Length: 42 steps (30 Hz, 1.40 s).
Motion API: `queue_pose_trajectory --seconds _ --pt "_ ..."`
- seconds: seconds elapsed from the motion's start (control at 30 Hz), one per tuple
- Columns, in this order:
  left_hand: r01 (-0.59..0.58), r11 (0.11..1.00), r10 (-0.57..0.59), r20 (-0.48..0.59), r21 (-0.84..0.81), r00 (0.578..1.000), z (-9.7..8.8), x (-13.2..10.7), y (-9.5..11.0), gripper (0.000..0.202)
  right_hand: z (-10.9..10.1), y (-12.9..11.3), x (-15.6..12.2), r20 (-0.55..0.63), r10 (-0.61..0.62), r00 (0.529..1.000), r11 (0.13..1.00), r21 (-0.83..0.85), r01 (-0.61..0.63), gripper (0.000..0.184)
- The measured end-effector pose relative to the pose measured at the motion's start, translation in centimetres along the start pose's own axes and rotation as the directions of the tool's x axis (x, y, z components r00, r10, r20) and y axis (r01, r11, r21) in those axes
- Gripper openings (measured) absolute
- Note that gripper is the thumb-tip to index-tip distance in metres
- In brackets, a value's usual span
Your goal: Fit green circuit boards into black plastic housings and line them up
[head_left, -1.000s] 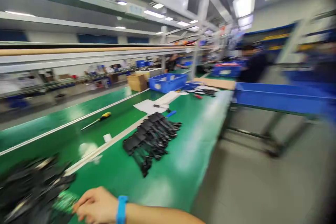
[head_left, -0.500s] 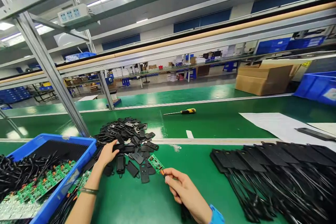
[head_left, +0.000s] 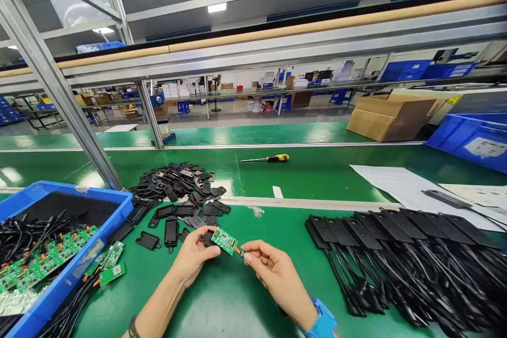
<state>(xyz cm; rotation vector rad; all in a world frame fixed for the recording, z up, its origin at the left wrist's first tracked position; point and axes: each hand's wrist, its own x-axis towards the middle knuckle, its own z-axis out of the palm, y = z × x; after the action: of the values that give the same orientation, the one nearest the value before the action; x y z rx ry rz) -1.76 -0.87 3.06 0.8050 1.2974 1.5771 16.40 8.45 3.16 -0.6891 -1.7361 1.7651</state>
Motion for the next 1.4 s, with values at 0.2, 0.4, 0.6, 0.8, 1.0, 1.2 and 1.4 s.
queue_pose_trajectory --seconds 0.2,0.4,0.6,0.8,1.0,1.2,1.4 --pt "0.116 0.943 -0.102 0.062 -0.312 0.993 0.5 -1.2 -1.2 0.051 0.6 1.1 -0.5 0.04 0.022 0.999 0.998 -0.06 -0.02 0.043" --pt "0.131 0.94 -0.114 0.073 -0.316 0.991 1.2 -2.0 -0.6 0.051 0.9 1.8 -0.7 0.03 -0.006 1.0 0.988 -0.157 0.011 0.032" --pt "0.13 0.93 -0.14 -0.006 -0.343 0.99 2.3 -2.3 -1.7 0.041 1.3 2.1 -1.0 0.048 -0.015 0.999 0.954 -0.299 0.028 0.026" --pt "0.101 0.946 -0.152 -0.145 -0.307 0.978 2.9 -2.4 -2.9 0.036 1.6 2.4 -0.9 0.101 0.051 0.994 0.973 -0.231 -0.027 0.021" --pt "0.122 0.949 -0.177 -0.172 -0.292 0.969 3.0 -2.4 -2.7 0.036 1.4 2.6 -0.6 0.111 0.109 0.988 0.982 -0.165 -0.09 0.026" --pt "0.09 0.964 -0.141 -0.194 -0.251 0.971 2.9 -2.3 -2.9 0.034 1.5 2.5 -0.6 0.119 0.151 0.981 0.983 -0.118 -0.137 0.03" --pt "0.071 0.977 -0.113 -0.204 -0.201 0.972 2.9 -2.3 -2.9 0.037 1.7 2.9 -0.6 0.112 0.13 0.985 0.985 -0.125 -0.116 0.029"
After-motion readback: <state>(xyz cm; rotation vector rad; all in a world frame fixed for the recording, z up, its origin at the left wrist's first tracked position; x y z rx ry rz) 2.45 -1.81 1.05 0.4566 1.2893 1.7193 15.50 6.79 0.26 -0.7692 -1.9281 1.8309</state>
